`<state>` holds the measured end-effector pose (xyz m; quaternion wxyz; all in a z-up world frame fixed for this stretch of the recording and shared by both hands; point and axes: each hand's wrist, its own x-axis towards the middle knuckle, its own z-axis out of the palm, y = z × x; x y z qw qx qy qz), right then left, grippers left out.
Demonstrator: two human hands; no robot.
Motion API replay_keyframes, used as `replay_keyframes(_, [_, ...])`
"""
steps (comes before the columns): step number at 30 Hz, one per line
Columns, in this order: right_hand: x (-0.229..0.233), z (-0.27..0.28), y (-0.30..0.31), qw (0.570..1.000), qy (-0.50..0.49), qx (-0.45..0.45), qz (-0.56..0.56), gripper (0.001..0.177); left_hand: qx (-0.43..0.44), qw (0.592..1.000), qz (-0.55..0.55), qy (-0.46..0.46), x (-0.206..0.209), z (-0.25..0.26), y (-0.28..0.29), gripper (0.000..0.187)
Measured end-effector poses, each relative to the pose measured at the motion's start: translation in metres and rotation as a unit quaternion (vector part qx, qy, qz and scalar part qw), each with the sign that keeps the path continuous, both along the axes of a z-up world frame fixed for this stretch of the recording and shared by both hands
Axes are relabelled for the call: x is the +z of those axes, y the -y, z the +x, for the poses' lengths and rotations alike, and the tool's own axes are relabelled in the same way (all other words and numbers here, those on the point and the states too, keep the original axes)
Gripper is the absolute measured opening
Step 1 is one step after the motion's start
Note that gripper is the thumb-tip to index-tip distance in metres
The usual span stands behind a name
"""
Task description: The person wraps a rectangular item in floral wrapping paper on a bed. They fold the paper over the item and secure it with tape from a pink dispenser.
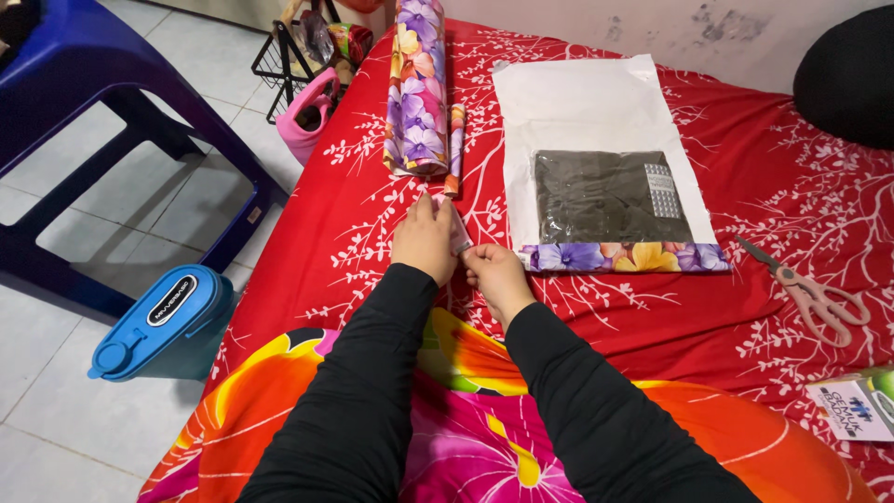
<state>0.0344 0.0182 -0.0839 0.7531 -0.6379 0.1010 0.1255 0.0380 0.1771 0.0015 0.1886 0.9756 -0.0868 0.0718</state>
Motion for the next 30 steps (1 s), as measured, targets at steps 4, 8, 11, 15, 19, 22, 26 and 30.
replay_keyframes(4, [-0.002,0.003,0.002,1.0,-0.016,0.008,-0.002,0.007,-0.002,1.0,-0.013,0.001,-0.004,0.001,0.002,0.088])
replay_keyframes(8, [-0.008,0.012,0.008,0.997,-0.065,0.018,0.026,0.005,0.005,1.0,-0.028,-0.008,-0.005,0.0,0.005,0.093])
replay_keyframes(11, [-0.022,0.02,0.01,0.995,-0.098,0.014,0.031,0.003,0.011,1.0,-0.024,-0.014,-0.006,0.001,0.007,0.095])
replay_keyframes(15, [-0.041,0.023,0.008,0.998,-0.053,0.005,0.026,0.004,0.016,0.999,-0.033,-0.015,-0.006,0.002,0.006,0.097])
replay_keyframes(19, [-0.039,0.017,0.006,0.998,-0.032,0.022,0.053,0.006,0.012,1.0,-0.022,-0.003,-0.002,0.0,0.004,0.095])
replay_keyframes(22, [-0.018,-0.004,0.007,0.997,-0.023,0.031,0.061,0.008,0.012,1.0,-0.018,0.009,0.004,-0.005,0.007,0.099])
replay_keyframes(26, [0.028,-0.044,0.008,0.999,0.021,0.039,-0.011,0.006,0.016,1.0,-0.003,0.011,0.015,-0.017,0.013,0.1])
replay_keyframes(30, [0.087,-0.058,0.043,0.987,0.135,0.073,-0.038,0.007,0.013,0.996,0.062,0.059,0.023,-0.031,0.024,0.097])
